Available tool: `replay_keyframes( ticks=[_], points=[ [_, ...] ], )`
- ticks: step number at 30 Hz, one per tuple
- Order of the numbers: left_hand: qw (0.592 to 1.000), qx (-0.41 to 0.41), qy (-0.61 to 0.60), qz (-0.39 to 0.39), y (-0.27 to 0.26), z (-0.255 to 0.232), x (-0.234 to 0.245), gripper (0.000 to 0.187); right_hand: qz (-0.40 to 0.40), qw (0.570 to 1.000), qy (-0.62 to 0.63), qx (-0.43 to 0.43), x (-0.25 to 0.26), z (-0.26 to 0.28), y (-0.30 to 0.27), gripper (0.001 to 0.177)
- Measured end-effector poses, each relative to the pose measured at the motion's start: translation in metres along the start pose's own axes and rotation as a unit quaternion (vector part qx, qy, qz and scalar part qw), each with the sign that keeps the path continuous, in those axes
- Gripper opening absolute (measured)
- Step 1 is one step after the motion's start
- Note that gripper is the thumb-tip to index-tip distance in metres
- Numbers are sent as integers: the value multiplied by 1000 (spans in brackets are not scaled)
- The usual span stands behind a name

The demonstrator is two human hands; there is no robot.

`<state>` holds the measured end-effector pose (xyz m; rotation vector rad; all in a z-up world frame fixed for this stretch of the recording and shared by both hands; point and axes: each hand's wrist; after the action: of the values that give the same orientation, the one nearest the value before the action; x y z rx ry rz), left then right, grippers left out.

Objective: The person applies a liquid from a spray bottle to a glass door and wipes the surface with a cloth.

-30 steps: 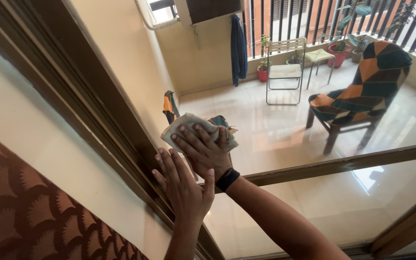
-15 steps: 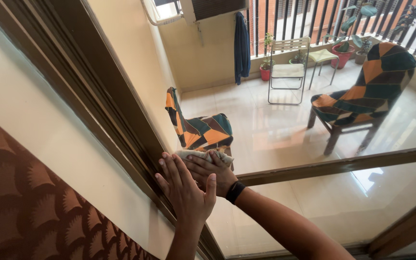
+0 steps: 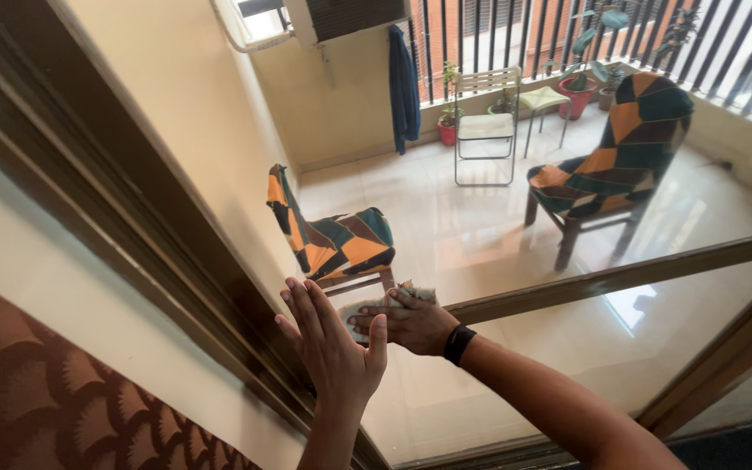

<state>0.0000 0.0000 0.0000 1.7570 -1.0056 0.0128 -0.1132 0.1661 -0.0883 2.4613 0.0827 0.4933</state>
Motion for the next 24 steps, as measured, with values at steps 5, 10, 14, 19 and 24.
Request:
replay_keyframes(
  ticks=[5, 10, 14, 19, 24],
  points=[
    [1000, -3, -3, 18, -1, -11, -16, 103, -1, 999, -17, -29, -1, -26, -12, 55],
    [1000, -11, -17, 23, 2, -27, -32, 105, 11, 996, -16, -90, 14, -67, -4, 54],
    [999, -29, -16, 34, 4, -35, -40, 103, -22, 985, -62, -156, 28, -99, 12, 47],
    [997, -67, -19, 36, 13, -48, -52, 101, -21, 974, -73, -213, 41, -131, 14, 46],
    [996, -77, -12, 40, 22, -59, -61, 103, 4, 955, -44, -293, 44, -159, -7, 43]
  ],
)
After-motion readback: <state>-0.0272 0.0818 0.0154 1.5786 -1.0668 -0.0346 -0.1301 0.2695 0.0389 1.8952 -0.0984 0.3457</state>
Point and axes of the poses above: each hand's wrist, its own y-axis towards the middle knuckle, its own x-axis out of the back of the hand, z = x × y, and after that the axes turned 14 degrees about -y, right-handed
